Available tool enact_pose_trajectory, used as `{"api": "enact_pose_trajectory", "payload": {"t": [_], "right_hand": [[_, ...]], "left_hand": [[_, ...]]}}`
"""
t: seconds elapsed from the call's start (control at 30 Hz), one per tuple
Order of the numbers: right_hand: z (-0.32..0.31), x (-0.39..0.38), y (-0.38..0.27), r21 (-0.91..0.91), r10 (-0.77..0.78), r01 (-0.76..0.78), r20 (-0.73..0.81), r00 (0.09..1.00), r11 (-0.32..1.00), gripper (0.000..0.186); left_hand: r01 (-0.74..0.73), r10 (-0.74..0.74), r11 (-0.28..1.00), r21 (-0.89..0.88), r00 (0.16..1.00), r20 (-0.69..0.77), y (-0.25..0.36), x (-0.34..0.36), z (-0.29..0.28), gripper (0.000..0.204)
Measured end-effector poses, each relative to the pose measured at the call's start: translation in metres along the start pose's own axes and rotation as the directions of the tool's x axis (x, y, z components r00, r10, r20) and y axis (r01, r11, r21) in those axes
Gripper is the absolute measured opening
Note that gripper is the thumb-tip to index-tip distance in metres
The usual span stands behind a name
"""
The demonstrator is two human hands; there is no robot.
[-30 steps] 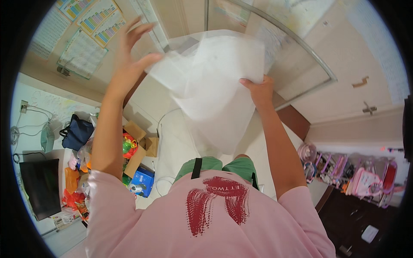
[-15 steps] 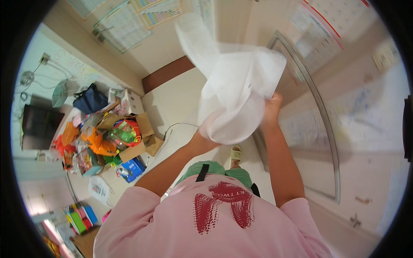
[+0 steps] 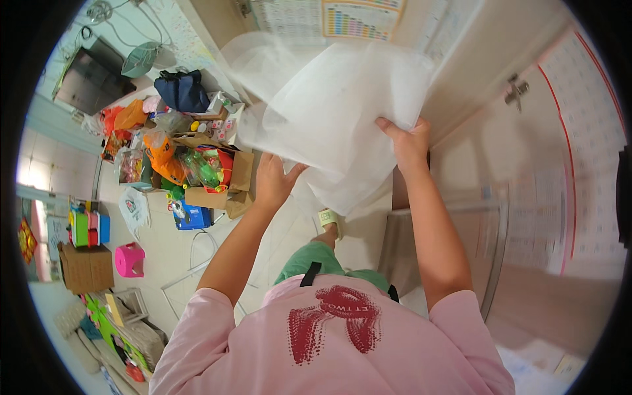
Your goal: The person uses scissors to cut a piece of mesh, fits it into a rectangular aluminum frame, and uses pliers and a screwdriver to manipulate metal corner pieces and secure the mesh with rubber spline.
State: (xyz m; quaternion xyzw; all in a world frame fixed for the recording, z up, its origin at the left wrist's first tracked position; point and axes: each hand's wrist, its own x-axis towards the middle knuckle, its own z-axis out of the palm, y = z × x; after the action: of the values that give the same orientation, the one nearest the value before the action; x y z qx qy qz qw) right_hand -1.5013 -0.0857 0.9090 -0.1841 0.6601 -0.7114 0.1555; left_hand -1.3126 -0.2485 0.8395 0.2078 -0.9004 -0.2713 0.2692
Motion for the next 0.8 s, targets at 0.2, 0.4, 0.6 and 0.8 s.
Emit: {"api": "enact_pose_trajectory", "payload": {"t": [0.2,0.4,0.6,0.8], "right_hand": [[0.042,0.139,0.035,-0.021,-0.054,0.054,-0.02,0.998,0.998,0.017],[0.052,0.258,0.054,0.142,-0.008,0.024,-0.116,0.993,0.989,0.02],[0.046,0.384,0.1,0.203,0.031,0.024,-0.264,0.964,0.979,0.035],[-0.011,0.546,0.231,-0.361,-0.059,-0.16,-0.528,0.847,0.919,0.076]], "left_hand": [[0.448,-0.447,0.894,0.006,0.894,-0.028,-0.061,0.105,0.033,0.034],[0.419,-0.43,0.901,-0.109,0.894,-0.122,-0.088,0.228,0.063,0.023],[0.414,-0.44,0.896,-0.161,0.875,-0.203,-0.115,0.339,0.129,0.014],[0.367,-0.345,0.912,-0.184,0.928,0.14,-0.149,0.424,0.247,0.064]]}}
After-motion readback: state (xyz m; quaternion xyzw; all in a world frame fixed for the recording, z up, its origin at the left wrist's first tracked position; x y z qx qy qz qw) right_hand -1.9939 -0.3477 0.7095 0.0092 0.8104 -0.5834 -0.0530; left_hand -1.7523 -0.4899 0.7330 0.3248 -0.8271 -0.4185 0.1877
